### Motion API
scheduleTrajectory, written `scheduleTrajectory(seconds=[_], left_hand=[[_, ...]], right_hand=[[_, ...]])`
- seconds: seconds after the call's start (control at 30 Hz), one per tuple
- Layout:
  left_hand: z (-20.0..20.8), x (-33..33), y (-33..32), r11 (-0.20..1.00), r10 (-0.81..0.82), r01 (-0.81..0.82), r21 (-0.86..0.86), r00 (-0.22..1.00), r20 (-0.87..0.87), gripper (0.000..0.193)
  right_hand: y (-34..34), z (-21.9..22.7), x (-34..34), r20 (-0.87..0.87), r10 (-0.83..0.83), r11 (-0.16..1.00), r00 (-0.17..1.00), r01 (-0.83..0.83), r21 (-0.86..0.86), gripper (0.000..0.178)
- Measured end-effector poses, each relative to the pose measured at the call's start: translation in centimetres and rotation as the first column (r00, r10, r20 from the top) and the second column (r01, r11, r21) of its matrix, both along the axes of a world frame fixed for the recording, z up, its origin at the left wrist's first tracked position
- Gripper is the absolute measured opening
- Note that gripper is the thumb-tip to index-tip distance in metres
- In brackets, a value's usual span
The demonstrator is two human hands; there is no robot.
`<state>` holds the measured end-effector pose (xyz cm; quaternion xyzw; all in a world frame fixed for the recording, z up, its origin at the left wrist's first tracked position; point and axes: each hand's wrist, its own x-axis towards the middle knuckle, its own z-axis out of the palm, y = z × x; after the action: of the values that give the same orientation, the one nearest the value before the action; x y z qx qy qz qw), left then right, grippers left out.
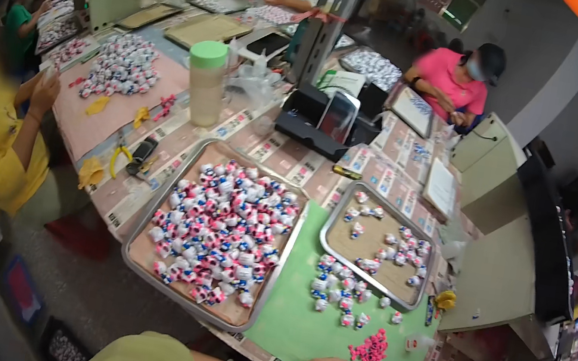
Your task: Assembling small figurines using a glue bottle at a workstation.
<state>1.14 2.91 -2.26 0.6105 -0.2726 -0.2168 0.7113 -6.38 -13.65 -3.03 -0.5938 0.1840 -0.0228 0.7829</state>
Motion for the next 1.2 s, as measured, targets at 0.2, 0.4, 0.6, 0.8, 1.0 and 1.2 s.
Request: scheduleTrajectory(seconds=[0.2,0.4,0.6,0.8,1.0,1.2], left_hand=[[0.1,0.3,0.3,1.0,0.018,-0.018,0.005,0.998,-0.062,0.02],[0.6,-0.1,-0.3,0.999,0.027,-0.029,-0.018,0.994,-0.11,0.021],[0.9,-0.3,-0.2,1.0,0.0,0.003,0.02,0.991,-0.137,0.02],[-0.4,-0.6,-0.3,1.0,-0.018,0.018,-0.004,0.991,-0.135,0.018],[-0.8,-0.9,-0.7,0.999,-0.048,0.043,-0.021,0.96,-0.277,0.018],[0.7,-1.2,-0.7,0.999,0.048,-0.048,0.005,0.956,-0.29,0.015]], right_hand=[[0.8,0.5,0.7,-0.04,-0.009,0.993,0.999,0.004,-0.121,0.011],[1.1,0.9,0.8,-0.014,0.001,0.996,1.0,-0.002,-0.089,0.01],[1.2,0.1,0.2,0.088,0.028,0.988,0.996,-0.014,-0.151,0.009],[1.6,2.7,0.3,0.079,0.135,0.969,0.988,-0.115,-0.218,0.01],[1.2,0.4,0.2,0.147,0.082,0.972,0.986,-0.047,-0.229,0.01],[1.4,0.2,0.5,0.152,0.08,0.973,0.985,-0.044,-0.228,0.009]])
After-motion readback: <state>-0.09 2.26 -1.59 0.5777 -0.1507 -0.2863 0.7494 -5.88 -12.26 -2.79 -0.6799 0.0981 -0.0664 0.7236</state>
